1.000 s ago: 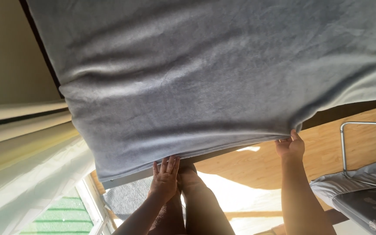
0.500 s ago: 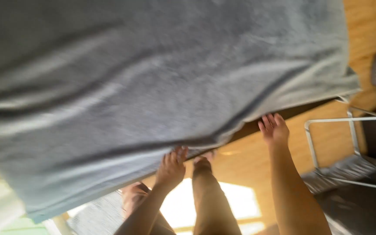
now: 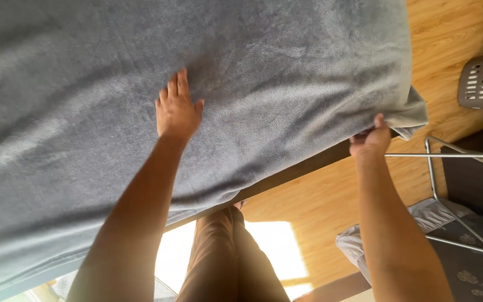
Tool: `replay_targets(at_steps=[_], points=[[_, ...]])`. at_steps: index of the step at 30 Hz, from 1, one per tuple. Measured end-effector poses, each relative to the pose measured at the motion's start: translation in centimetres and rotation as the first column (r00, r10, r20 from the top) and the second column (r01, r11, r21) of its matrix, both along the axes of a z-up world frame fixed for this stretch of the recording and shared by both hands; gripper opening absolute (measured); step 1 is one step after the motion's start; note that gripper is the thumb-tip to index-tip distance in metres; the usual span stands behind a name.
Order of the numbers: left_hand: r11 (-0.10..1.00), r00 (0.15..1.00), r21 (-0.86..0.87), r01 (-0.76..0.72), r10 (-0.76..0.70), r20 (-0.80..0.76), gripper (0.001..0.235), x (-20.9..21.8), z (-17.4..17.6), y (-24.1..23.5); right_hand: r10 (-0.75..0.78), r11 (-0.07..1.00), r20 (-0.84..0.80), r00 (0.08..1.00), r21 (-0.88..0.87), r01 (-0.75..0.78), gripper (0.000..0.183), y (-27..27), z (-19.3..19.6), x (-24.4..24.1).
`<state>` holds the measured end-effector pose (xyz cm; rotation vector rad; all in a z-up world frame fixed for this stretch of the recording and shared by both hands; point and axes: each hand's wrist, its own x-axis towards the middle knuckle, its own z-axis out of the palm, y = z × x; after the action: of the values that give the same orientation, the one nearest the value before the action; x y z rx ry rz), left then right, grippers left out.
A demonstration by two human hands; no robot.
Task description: The person spreads a gray fitted sheet over a mattress, aligns the corners, and tucks the edges under the mattress frame. They smooth the surface and adjust the sheet around the sides to ensure a snug fit.
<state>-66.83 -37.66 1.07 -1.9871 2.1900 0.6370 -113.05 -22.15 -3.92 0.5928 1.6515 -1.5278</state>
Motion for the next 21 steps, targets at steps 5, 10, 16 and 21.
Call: replay_targets(at_steps=[5,10,16,21], points=[[0.970,0.997,0.235,-0.062,0.051,0.054,0.098,-2.8,0.8,-6.6,0.401,0.888,-0.907,0.127,0.352,-0.295,0.043,-0.4,-2.2,-6.9],[0.958,0.998,0.285,-0.039,0.025,0.052,0.030,-3.8,-1.1,-9.0,0.521,0.756,-0.853,-0.025,0.474,-0.451,0.058,-4.7,-4.7,-14.1],[0.954,0.996,0.297,-0.046,0.020,0.089,0.019,-3.8,0.0,-10.5,0.811,0.366,-0.502,-0.300,0.835,-0.410,0.016,-8.2,-3.6,-13.7],[0.999,0.994,0.023,0.028,-0.030,0.107,0.021,-1.2,-0.3,-11.4,0.592,0.308,-0.399,-0.700,0.915,-0.262,0.022,-10.3,-3.5,-16.8]])
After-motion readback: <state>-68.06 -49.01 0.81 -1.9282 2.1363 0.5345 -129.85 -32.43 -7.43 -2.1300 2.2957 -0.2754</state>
